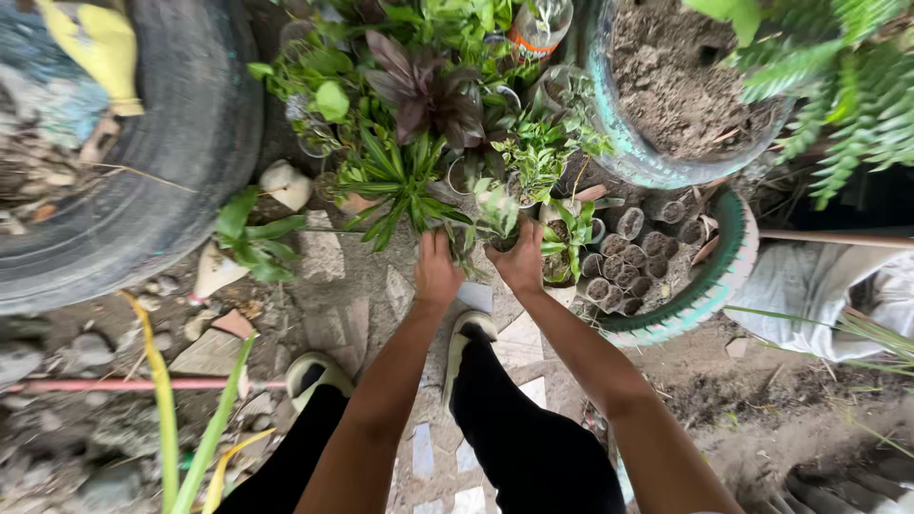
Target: The person moves various potted plants and plastic cups containing seedlings around a garden area, picking them up and grouping them in different locations on the ground and near larger planters.
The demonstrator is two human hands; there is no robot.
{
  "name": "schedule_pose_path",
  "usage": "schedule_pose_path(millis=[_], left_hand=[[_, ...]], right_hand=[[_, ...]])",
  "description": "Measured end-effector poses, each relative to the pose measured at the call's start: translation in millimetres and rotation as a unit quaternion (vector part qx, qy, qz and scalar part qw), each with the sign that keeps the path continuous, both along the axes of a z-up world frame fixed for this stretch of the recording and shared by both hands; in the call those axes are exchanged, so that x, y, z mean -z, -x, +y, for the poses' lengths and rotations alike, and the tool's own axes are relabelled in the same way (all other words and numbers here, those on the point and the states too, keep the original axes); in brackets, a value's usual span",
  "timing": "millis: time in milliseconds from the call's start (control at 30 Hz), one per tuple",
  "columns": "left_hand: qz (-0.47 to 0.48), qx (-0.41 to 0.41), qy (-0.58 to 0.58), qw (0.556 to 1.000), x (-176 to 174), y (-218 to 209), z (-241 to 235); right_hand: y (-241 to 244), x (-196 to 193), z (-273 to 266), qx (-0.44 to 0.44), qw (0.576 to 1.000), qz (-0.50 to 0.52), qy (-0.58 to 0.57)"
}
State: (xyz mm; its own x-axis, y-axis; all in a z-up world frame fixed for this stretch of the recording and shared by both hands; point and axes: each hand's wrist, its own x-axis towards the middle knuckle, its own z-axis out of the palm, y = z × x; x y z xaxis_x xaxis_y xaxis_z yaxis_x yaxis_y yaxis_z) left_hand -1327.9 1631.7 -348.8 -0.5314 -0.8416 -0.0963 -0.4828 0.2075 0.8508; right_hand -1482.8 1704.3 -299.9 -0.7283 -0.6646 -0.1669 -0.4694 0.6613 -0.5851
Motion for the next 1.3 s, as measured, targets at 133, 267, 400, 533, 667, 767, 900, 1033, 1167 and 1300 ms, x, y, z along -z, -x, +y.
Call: schedule_pose_path(millis=[133,267,400,533,667,767,900,1033,1167,1300], left_hand=[[-0.069,-0.029,0.105,0.992,54.7,32.8,-15.8],[-0.128,-0.055,0.086,0.986,70.5,43.2,-35.4],[-0.065,-0.098,0.177,0.977,70.5,46.1,-37.6],[-0.098,-0.056,0.119,0.986,64.1,46.9,-43.3],[-0.156,-0.011,0.048,0.987,52.1,43.0,-42.8],[-0.158,0.009,0.044,0.986,42.8,42.4,-40.7],[-0.204,0.033,-0.033,0.978,18.6,30.1,-41.8],[-0.311,0.162,-0.098,0.931,-44.4,2.8,-79.4],[-0.303,0.267,-0.036,0.914,-131.8,-4.8,-164.3],[-0.36,0.229,-0.034,0.904,-159.9,29.4,-292.9]], right_hand=[[7.7,27.6,-13.7,-0.011,0.999,-0.024,-0.022],[12.7,58.8,-27.7,-0.048,0.997,0.029,0.054],[13.0,71.7,-34.0,-0.066,0.994,0.021,0.086],[11.3,68.5,-37.8,-0.07,0.989,0.061,0.111],[17.7,63.4,-32.0,-0.098,0.991,0.034,0.085],[16.0,57.1,-27.4,-0.106,0.993,0.016,0.047],[17.4,44.4,-33.6,-0.11,0.994,0.02,0.01],[20.3,14.5,-36.6,-0.124,0.99,-0.015,-0.066],[23.8,-12.5,-35.8,-0.135,0.976,-0.079,-0.151],[35.7,-32.8,-26.4,-0.208,0.977,-0.03,-0.023]])
